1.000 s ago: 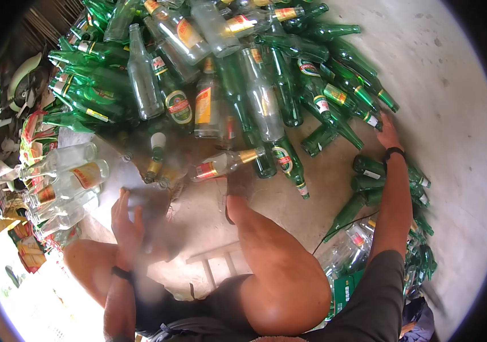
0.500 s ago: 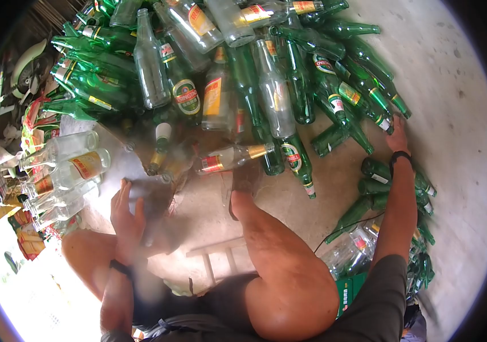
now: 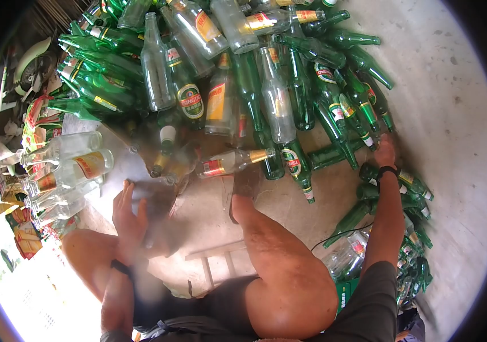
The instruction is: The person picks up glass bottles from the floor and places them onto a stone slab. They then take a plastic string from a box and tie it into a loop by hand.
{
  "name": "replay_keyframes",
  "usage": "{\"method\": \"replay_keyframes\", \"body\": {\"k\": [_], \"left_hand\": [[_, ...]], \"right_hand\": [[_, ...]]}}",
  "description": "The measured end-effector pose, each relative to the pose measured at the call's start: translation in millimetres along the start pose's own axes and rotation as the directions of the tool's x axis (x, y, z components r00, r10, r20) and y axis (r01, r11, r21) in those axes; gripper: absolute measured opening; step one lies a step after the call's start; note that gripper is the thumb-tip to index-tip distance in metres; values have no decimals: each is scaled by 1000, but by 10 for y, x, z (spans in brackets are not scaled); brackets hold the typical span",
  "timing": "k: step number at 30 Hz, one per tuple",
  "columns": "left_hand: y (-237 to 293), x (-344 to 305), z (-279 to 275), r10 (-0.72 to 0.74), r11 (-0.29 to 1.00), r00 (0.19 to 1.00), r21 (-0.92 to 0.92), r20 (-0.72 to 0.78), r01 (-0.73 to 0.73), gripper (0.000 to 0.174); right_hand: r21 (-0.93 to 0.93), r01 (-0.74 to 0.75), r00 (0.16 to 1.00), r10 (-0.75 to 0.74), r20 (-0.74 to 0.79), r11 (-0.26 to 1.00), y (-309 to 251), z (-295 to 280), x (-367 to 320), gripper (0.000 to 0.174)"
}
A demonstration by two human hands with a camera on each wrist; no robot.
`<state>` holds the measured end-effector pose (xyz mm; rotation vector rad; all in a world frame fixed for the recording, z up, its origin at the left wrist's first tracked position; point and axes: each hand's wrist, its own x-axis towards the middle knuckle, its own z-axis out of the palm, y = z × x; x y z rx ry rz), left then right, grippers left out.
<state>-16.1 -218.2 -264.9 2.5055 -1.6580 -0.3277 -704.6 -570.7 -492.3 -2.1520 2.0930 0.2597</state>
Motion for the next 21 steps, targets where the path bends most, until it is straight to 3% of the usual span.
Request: {"method": "replay_keyframes", "body": {"k": [7, 16, 19, 21], "left_hand": [[-32, -10, 25, 17, 999, 999, -39, -45, -18, 49], [-84, -41, 76, 56, 998, 994, -36, -95, -59, 50], [-134, -53, 124, 86, 996, 989, -22, -121, -90, 51], [-147, -64, 146, 83, 995, 989, -40, -123, -89, 52]], "right_hand": [[-22, 117, 993, -117, -24, 993, -139, -235, -296, 40], [130, 54, 999, -52, -15, 990, -155, -488, -795, 33], [62, 144, 990, -143, -19, 988, 49, -328, -831, 34], [97, 82, 997, -82, -9, 992, -73, -488, -935, 33]]}}
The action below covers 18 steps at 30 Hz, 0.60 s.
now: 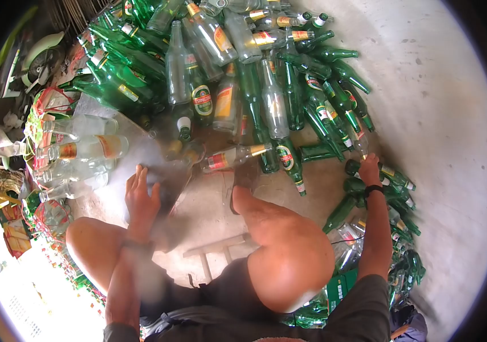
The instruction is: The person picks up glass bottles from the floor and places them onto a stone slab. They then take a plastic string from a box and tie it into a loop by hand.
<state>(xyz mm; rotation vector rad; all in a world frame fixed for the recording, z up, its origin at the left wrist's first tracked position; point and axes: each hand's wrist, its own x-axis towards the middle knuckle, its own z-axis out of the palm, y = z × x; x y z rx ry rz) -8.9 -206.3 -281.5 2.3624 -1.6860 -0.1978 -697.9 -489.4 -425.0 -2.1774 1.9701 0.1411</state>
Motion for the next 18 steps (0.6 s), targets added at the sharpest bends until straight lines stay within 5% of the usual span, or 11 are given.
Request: {"method": "replay_keyframes", "body": {"k": [7, 18], "left_hand": [[-123, -51, 63, 72, 997, 997, -2, -39, -72, 53], [-108, -38, 2, 64, 996, 998, -60, -14, -65, 53]], "right_hand": [[-51, -198, 979, 200, 33, 979, -410, -434, -284, 36], [-80, -242, 969, 245, 35, 967, -289, -718, -942, 39]]}}
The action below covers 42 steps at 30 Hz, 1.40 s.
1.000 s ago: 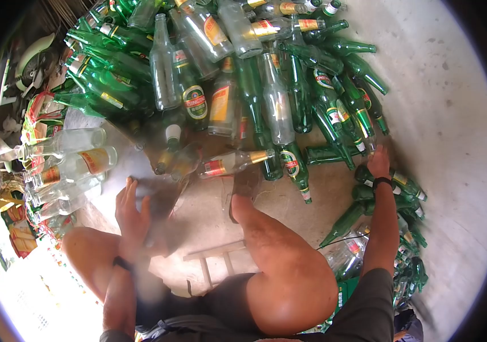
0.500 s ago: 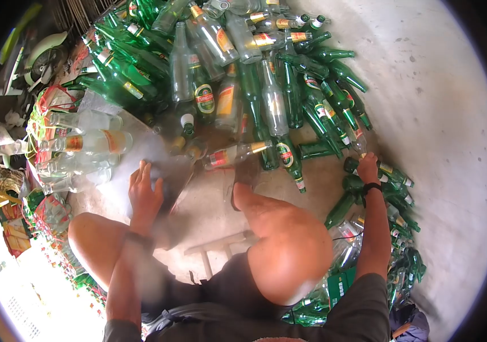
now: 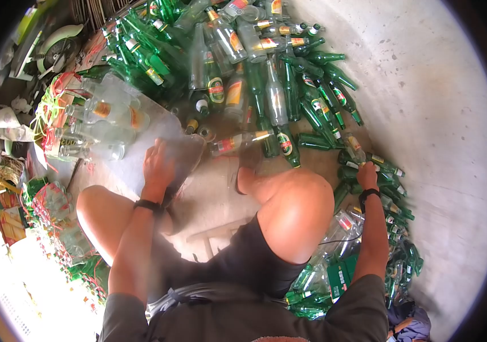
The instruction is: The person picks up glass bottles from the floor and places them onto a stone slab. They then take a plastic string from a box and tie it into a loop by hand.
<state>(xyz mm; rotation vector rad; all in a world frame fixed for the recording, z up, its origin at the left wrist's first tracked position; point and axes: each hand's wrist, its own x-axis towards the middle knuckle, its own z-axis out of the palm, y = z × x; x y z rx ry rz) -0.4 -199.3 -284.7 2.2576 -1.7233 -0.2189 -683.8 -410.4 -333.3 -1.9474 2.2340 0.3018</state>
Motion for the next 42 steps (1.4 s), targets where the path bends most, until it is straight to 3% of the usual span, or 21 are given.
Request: {"method": "replay_keyframes", "body": {"k": [5, 7, 9, 11, 14, 19, 21, 22, 24, 25, 27, 30, 34, 36, 42], "left_hand": [[-186, -30, 63, -13, 1000, 1000, 5, 5, 13, 52], [-224, -20, 92, -22, 1000, 1000, -6, -5, 22, 51], [-210, -46, 107, -58, 985, 998, -166, -23, 53, 48], [-76, -108, 68, -91, 977, 995, -197, -28, 84, 48], [153, -188, -8, -100, 960, 994, -268, -46, 84, 48], [592, -231, -341, -53, 923, 997, -383, -49, 31, 53], [856, -206, -593, 48, 870, 988, -479, -150, -115, 56], [982, -206, -735, 37, 873, 988, -475, -153, -106, 56], [1208, -230, -1035, 104, 838, 971, -507, -215, -202, 59], [1291, -223, -1153, 92, 845, 971, -499, -220, -193, 59], [1414, -238, -1343, 185, 775, 911, -515, -369, -366, 65], [1464, -256, -1499, 269, 757, 883, -482, -386, -441, 70], [1360, -376, -1432, 242, 855, 921, -382, -307, -352, 63], [1256, -443, -1382, 172, 849, 903, -405, -394, -339, 56], [1075, -613, -1364, 86, 898, 943, -385, -321, -213, 44]], "right_hand": [[-33, 37, 998, -39, -51, 999, 51, -106, -247, 33], [-23, 12, 999, -13, -30, 1000, -38, -437, -386, 31], [14, 46, 999, -46, 1, 999, -110, -734, -514, 30], [49, 83, 996, -85, 31, 995, -219, -1045, -617, 29], [51, 369, 926, -363, -101, 928, -304, -1365, -667, 23], [112, 499, 867, -493, -76, 859, -1456, -2369, -1246, 17], [176, 639, 769, -627, -121, 749, -1993, -2708, -1550, 15], [177, 648, 761, -637, -120, 741, -2195, -2798, -1649, 15], [131, 789, 615, -770, -169, 601, -2565, -2921, -1833, 15], [134, 799, 602, -780, -170, 587, -2752, -2984, -1936, 15], [109, 863, 504, -856, -113, 494, -3102, -3066, -2143, 18], [107, 914, 398, -916, -49, 391, -3528, -3062, -2346, 18], [107, 961, 255, -967, -7, 253, -3987, -2909, -2582, 17], [72, 984, 163, -986, -16, 162, -4140, -2769, -2602, 19], [36, 997, 72, -997, -3, 72, -4484, -2574, -2759, 15]]}}
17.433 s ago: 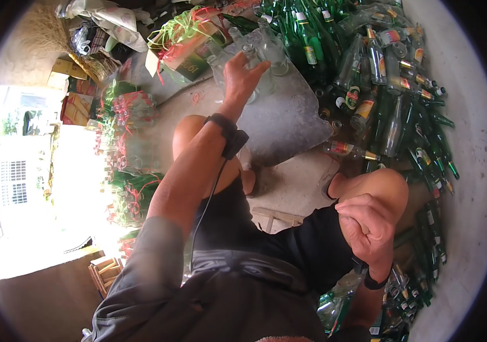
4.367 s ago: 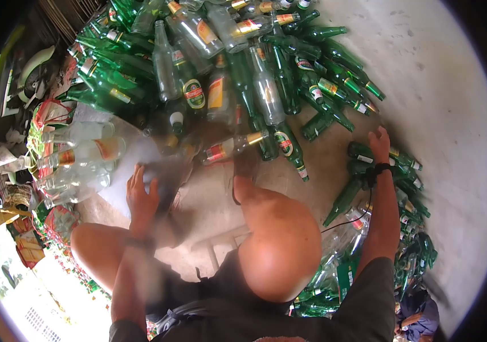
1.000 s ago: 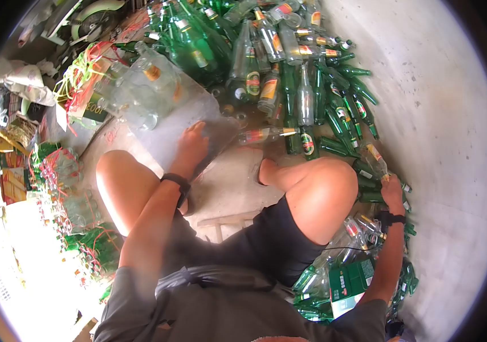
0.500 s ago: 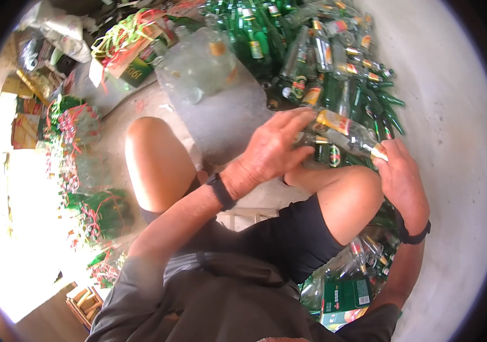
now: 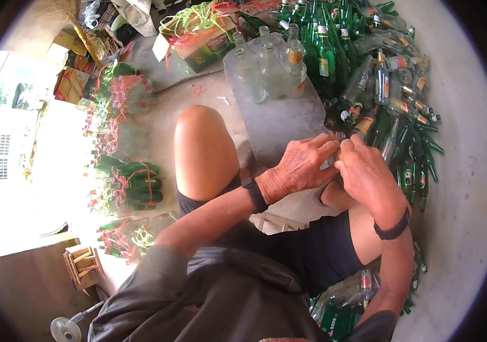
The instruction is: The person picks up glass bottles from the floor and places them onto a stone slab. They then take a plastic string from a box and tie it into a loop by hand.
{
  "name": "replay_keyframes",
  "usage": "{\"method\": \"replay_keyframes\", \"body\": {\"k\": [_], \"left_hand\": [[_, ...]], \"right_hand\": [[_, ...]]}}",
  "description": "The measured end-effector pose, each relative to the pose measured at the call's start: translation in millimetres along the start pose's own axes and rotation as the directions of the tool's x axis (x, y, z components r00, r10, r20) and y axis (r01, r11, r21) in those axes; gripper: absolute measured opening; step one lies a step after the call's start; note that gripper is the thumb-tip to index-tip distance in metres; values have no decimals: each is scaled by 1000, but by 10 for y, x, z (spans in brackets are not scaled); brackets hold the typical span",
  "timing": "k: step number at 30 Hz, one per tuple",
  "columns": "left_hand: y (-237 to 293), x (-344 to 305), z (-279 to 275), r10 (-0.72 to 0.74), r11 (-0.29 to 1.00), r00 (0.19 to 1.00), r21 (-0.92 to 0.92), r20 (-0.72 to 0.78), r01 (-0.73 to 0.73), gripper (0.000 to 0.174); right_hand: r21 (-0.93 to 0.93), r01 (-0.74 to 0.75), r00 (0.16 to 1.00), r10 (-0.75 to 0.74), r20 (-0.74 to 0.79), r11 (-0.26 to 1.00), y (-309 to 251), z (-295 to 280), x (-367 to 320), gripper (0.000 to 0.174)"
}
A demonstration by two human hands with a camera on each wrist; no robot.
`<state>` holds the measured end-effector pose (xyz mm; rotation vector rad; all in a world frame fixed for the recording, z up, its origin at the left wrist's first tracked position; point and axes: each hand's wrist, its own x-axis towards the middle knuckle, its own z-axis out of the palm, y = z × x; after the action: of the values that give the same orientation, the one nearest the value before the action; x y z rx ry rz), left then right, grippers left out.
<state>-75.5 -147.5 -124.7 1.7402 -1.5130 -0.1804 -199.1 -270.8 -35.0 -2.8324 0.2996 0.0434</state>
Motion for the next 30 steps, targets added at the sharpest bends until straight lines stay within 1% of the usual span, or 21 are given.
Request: {"method": "replay_keyframes", "body": {"k": [4, 5, 6, 7, 8, 9, 10, 11, 12, 13, 14, 15, 16, 17, 18, 19, 21, 22, 23, 26, 30], "left_hand": [[-93, -40, -22, 32, 999, 998, 23, -59, -30, 39], [-117, -58, -40, -4, 999, 999, 54, -41, 6, 40], [-140, -81, -61, -41, 995, 999, 86, -21, 43, 40], [-178, -94, -82, -44, 995, 999, 87, -18, 46, 40], [-233, -95, -111, -60, 995, 995, 75, -74, 65, 41], [-282, -88, -152, -75, 995, 989, 62, -128, 83, 42], [-332, -92, -192, -145, 986, 980, 61, -137, 154, 42], [-373, -102, -223, -147, 986, 981, 60, -128, 155, 42], [-384, -73, -273, -290, 955, 950, 32, -118, 296, 41], [-402, -24, -317, -424, 905, 900, 6, -103, 426, 40], [-431, 31, -363, -458, 887, 882, 14, -109, 462, 38], [-499, 75, -368, -454, 889, 886, 11, -96, 457, 38], [-605, 109, -353, -446, 892, 885, 19, -134, 452, 38], [-703, 156, -321, -437, 894, 883, 26, -173, 448, 37], [-858, 186, -243, -346, 928, 898, 41, -270, 370, 38], [-895, 252, -231, -343, 930, 902, 38, -262, 365, 38], [-969, 358, -228, -441, 884, 862, 42, -249, 465, 40], [-1005, 413, -213, -409, 895, 870, 62, -277, 441, 39], [-1036, 451, -193, -408, 897, 873, 61, -267, 438, 39], [-1034, 586, -184, -456, 870, 844, 57, -283, 490, 39], [-1098, 683, -133, -475, 863, 840, 45, -262, 503, 39]], "right_hand": [[10, 53, 999, -53, -7, 999, -28, 110, 136, 16], [12, 54, 999, -54, -7, 998, -21, 120, 165, 16], [89, 64, 997, -59, -59, 994, -13, 132, 190, 21], [165, 76, 992, -58, -112, 983, -1, 142, 220, 26], [170, 75, 992, -56, -113, 983, 20, 134, 252, 26], [337, 60, 990, -12, -141, 940, 48, 108, 279, 32], [495, 47, 986, 38, -160, 867, 76, 87, 292, 39], [603, -55, 987, 137, -90, 796, 109, 63, 302, 47], [600, -71, 981, 166, -104, 797, 177, 93, 311, 42], [595, -88, 973, 198, -121, 799, 257, 117, 311, 37], [597, -101, 970, 213, -119, 796, 323, 120, 308, 37], [536, -72, 971, 181, -153, 841, 382, 123, 306, 32], [471, -42, 972, 146, -185, 881, 425, 127, 302, 27], [473, -53, 970, 158, -185, 879, 451, 133, 290, 27], [450, -39, 963, 153, -221, 892, 474, 139, 282, 27], [427, -25, 956, 147, -255, 904, 494, 149, 268, 27], [407, -34, 949, 157, -274, 913, 546, 177, 244, 26], [385, -36, 944, 158, -290, 922, 570, 185, 227, 26], [388, -46, 942, 169, -289, 921, 573, 183, 203, 26], [399, -69, 936, 198, -292, 914, 578, 160, 173, 25], [339, -80, 932, 191, -309, 937, 629, 171, 135, 24]]}}
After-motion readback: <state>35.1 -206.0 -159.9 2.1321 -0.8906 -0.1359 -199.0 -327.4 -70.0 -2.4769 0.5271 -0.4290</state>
